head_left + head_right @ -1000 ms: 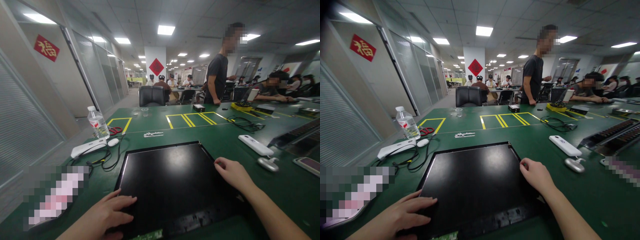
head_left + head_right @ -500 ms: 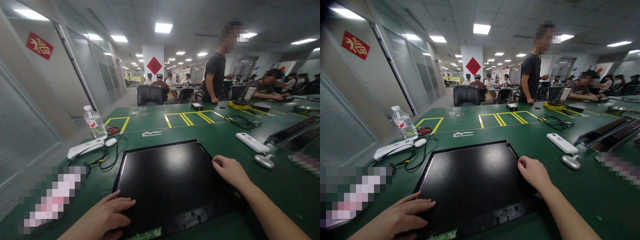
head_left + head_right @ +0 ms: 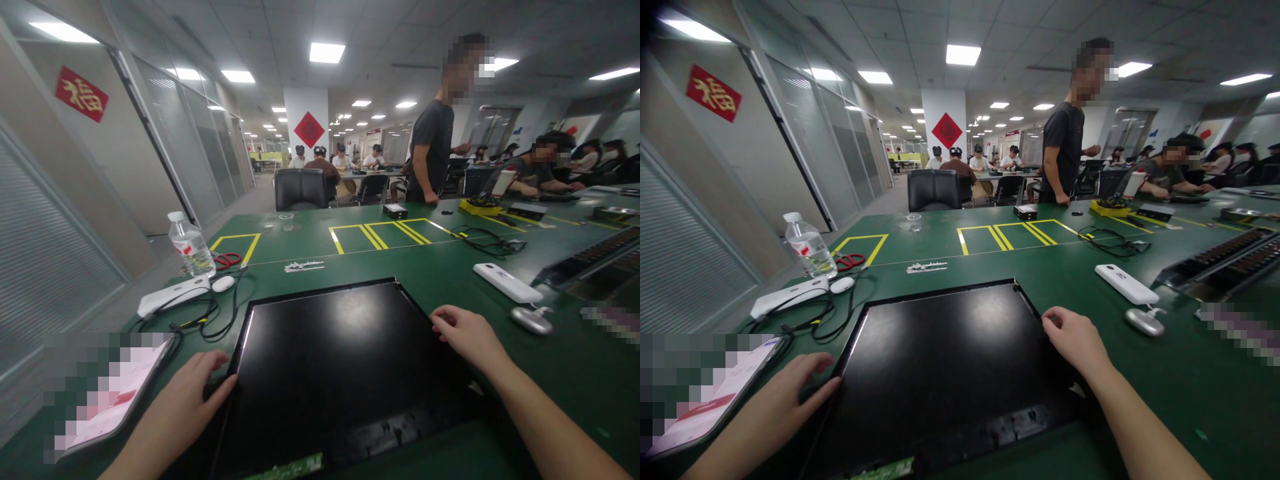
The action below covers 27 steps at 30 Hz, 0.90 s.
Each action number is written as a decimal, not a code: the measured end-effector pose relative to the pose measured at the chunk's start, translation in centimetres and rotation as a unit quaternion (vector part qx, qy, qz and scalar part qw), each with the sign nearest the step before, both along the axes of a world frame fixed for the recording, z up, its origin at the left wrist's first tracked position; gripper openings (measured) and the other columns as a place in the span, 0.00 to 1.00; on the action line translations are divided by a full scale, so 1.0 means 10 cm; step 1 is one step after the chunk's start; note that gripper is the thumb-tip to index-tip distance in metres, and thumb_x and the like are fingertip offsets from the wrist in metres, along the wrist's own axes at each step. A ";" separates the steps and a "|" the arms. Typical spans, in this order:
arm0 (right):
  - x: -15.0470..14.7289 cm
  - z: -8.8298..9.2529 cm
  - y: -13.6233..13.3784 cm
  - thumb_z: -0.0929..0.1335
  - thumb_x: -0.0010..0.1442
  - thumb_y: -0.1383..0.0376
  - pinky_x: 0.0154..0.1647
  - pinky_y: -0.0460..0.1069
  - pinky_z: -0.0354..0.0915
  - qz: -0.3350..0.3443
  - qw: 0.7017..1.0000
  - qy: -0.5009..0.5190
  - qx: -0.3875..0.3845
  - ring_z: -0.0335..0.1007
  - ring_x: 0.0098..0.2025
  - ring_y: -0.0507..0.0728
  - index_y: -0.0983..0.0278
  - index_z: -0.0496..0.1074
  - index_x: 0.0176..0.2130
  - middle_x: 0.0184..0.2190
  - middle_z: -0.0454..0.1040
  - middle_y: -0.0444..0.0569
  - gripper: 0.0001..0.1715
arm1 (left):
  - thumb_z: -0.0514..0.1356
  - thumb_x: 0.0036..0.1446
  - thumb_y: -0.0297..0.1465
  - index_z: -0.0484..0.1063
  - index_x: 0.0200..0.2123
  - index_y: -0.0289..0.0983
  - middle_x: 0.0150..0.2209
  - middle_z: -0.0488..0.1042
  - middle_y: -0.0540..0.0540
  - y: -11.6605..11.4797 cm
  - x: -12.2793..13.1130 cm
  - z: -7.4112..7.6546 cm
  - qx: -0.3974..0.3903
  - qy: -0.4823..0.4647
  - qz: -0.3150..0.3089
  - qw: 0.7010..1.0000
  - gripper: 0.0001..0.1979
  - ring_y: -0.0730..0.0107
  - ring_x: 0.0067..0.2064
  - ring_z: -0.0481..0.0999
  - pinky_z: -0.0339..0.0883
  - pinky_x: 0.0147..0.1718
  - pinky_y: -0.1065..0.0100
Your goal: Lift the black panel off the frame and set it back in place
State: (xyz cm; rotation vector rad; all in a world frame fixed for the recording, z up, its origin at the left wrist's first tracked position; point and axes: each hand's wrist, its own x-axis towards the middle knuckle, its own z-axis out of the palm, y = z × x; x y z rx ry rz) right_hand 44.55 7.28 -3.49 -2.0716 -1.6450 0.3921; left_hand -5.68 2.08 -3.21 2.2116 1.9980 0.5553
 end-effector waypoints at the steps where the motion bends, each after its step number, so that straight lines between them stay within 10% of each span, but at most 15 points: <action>1: 0.02 0.01 0.00 0.62 0.60 0.57 0.34 0.50 0.65 -0.006 1.000 -0.004 -0.003 0.76 0.33 0.58 0.58 0.78 0.38 0.32 0.81 0.47 0.17 | 0.57 0.56 0.46 0.76 0.39 0.40 0.40 0.81 0.39 0.00 -0.01 -0.01 -0.001 0.007 0.012 1.000 0.17 0.50 0.43 0.81 0.74 0.45 0.55; 8: 0.13 -0.04 0.04 0.64 0.58 0.57 0.34 0.51 0.64 -0.012 0.996 -0.081 -0.040 0.77 0.35 0.60 0.59 0.79 0.38 0.33 0.81 0.49 0.16 | 0.54 0.58 0.47 0.71 0.23 0.44 0.30 0.76 0.46 0.00 -0.03 -0.05 -0.037 0.043 0.007 0.998 0.18 0.56 0.34 0.78 0.73 0.39 0.58; 27: 0.12 -0.14 0.07 0.64 0.61 0.61 0.37 0.51 0.63 0.045 0.987 -0.130 -0.077 0.78 0.41 0.61 0.62 0.78 0.43 0.37 0.82 0.51 0.16 | 0.54 0.55 0.38 0.70 0.23 0.43 0.35 0.74 0.41 0.05 0.05 -0.09 -0.026 0.006 -0.040 0.999 0.11 0.52 0.38 0.76 0.71 0.43 0.55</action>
